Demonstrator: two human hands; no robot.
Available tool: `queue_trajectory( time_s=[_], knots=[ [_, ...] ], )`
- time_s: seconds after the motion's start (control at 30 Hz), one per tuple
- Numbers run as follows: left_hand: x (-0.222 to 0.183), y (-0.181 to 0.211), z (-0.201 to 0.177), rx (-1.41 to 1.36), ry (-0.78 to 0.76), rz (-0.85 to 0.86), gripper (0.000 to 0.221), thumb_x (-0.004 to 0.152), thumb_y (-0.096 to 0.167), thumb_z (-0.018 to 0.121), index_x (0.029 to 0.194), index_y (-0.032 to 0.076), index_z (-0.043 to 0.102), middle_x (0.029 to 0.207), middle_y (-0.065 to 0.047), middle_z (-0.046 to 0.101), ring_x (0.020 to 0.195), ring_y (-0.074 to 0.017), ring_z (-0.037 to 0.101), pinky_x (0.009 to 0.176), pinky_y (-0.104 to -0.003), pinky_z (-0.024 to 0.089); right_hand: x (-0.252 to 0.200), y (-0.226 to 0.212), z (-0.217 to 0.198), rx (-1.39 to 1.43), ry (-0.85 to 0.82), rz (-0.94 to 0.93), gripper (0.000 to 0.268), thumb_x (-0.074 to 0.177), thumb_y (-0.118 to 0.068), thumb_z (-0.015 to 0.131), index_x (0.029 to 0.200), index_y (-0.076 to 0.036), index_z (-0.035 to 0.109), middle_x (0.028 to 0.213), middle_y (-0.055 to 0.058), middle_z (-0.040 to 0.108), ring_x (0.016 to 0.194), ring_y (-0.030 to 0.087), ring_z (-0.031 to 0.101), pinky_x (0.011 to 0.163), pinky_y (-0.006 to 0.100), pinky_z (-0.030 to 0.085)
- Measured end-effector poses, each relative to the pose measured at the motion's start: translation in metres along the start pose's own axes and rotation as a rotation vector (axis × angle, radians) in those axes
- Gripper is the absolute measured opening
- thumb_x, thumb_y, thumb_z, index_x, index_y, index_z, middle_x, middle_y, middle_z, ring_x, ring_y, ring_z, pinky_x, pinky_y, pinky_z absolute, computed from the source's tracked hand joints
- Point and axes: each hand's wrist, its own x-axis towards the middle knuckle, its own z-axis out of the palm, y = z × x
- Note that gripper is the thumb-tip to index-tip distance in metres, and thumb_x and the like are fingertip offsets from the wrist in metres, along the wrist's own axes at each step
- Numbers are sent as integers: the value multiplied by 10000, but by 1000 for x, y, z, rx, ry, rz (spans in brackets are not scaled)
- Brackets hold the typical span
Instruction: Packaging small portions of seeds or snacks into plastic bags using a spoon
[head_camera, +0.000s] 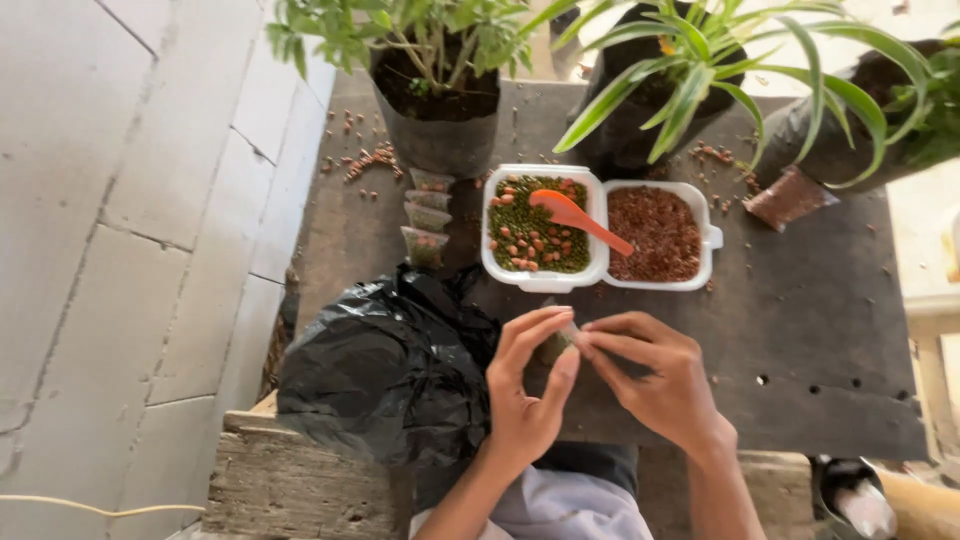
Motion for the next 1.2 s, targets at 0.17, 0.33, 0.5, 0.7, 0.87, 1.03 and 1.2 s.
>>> queue_trajectory(
  time_s=[0.17, 0.33, 0.5, 0.7, 0.87, 1.03, 1.2],
  knots=[
    [-10, -6, 0, -38, 17, 6, 264, 1078, 277, 563, 1282, 117, 614, 1308, -102, 632, 1259, -276, 638, 1091, -432, 551, 1, -17, -20, 31, 134, -78, 108, 846, -85, 825, 951, -98, 803, 932, 91, 730, 737, 156, 728, 678, 244, 645],
    [-9, -7, 3, -41, 12, 35, 220, 1064, 243, 570, 1244, 120, 599, 1274, -98, 640, 1224, -269, 641, 1091, -435, 543, -3, -3, -21, -29, 139, -136, 106, 861, -122, 829, 963, -114, 798, 931, 82, 706, 718, 157, 717, 680, 270, 627],
    [-5, -2, 1, -79, 4, -48, 236, 1047, 212, 577, 1264, 118, 596, 1301, -105, 628, 1262, -282, 619, 1080, -435, 525, -16, -13, -21, 115, 221, -85, 43, 886, -63, 744, 903, -43, 777, 885, 115, 732, 672, 157, 693, 618, 229, 566],
    [0, 9, -3, -116, -74, -107, 297, 1033, 306, 583, 1244, 103, 629, 1228, -85, 663, 1166, -258, 663, 1078, -429, 510, -25, -7, 16, 282, 234, -53, 87, 876, -43, 751, 955, -30, 785, 892, 162, 728, 707, 190, 723, 625, 235, 613],
    [-2, 5, 0, -152, -133, -223, 259, 1032, 232, 582, 1248, 99, 633, 1179, -70, 685, 1046, -225, 688, 906, -367, 580, -18, -4, 29, 292, 376, 105, 91, 895, -85, 752, 911, -14, 806, 765, 80, 692, 645, 131, 631, 581, 257, 504],
    [-3, 3, 6, -204, -109, -319, 162, 1001, 160, 649, 1103, 44, 698, 1034, -82, 743, 888, -159, 712, 774, -300, 576, -18, -5, 27, 238, 402, 250, 144, 941, -151, 724, 941, -72, 844, 749, -2, 669, 663, 74, 613, 608, 228, 481],
    [2, 4, 6, -221, -107, -294, 167, 992, 174, 664, 1031, 29, 736, 1018, -104, 773, 926, -176, 748, 788, -264, 609, -20, 3, 30, 461, 395, 256, 228, 967, -151, 692, 815, -7, 782, 837, 60, 675, 687, 117, 633, 614, 237, 502]
  ],
)
